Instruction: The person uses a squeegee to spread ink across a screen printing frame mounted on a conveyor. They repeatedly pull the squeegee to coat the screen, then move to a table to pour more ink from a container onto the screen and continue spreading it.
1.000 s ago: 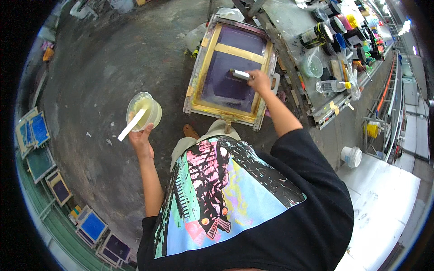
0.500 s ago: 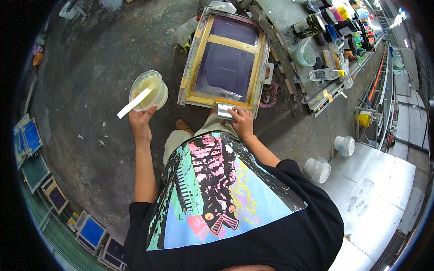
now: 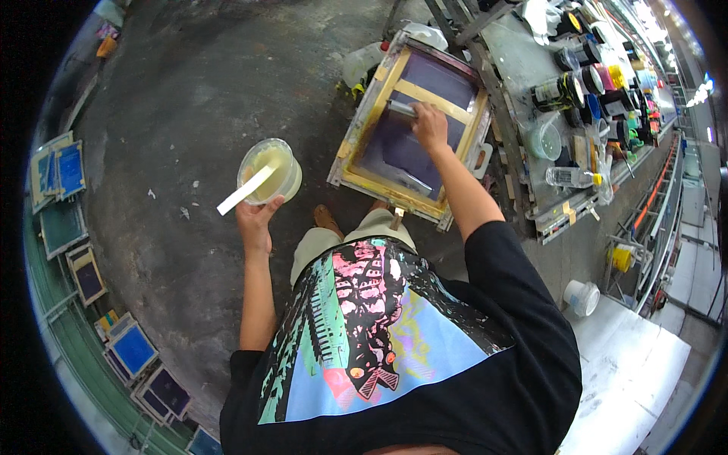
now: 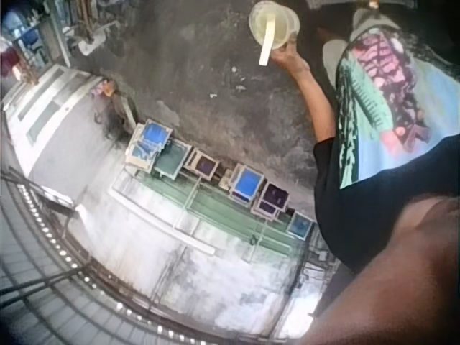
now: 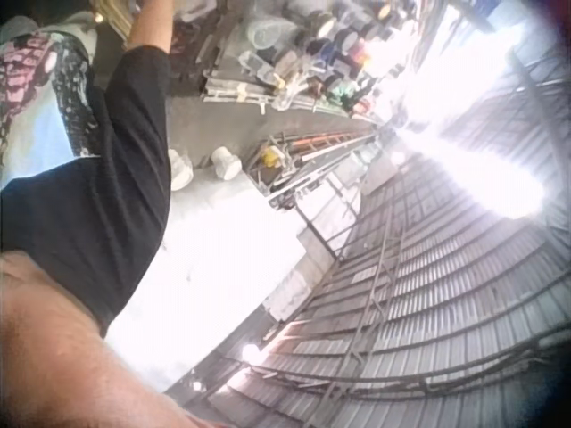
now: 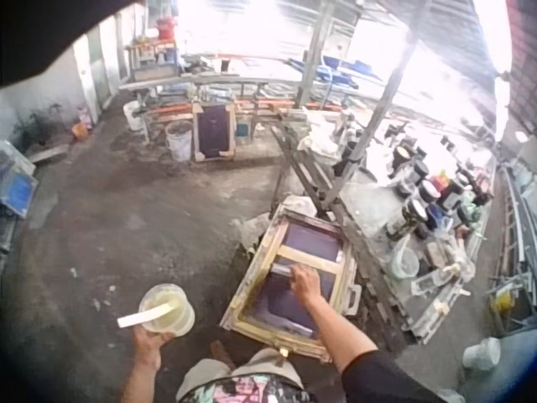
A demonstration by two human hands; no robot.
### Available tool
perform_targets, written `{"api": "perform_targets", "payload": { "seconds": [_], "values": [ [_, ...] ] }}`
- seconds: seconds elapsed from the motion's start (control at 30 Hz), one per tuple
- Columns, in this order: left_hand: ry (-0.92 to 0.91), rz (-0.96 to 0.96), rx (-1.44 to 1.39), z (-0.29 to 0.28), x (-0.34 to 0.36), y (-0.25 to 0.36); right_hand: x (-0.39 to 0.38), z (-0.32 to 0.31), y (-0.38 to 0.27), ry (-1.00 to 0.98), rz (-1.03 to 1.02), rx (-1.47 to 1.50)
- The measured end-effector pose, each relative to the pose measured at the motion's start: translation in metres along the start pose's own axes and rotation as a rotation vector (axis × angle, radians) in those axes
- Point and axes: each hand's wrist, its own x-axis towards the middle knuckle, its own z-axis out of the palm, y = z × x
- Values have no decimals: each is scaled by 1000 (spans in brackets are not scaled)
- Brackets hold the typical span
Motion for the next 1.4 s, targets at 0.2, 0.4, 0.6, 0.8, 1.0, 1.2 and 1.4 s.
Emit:
{"api": "perform_targets", "payload": {
  "seconds": [0.2, 0.4, 0.6, 0.8, 1.0, 1.2, 1.4],
  "values": [
    [43, 37, -25, -21, -7, -1, 19, 47, -2, -68, 20, 45],
    [60, 22, -49, -24, -2, -17, -84, 48, -42, -104, -187, 219],
    [-5, -11, -79, -10, 2, -23, -111, 19, -69, -270, -238, 268],
    [-76, -5, -89, -6, 2, -22, -85, 18, -55, -370, -397, 254],
    [-138, -37, -59, -5, -4, -21, -58, 13, -52, -540, -475, 203],
    [-223, -29, -11, 13, 2, -22, -41, 6, -28, -590, -675, 138],
    [-348, -66, 35, 32, 17, -38, -77, -12, 18, -645, -639, 80]
  ]
}}
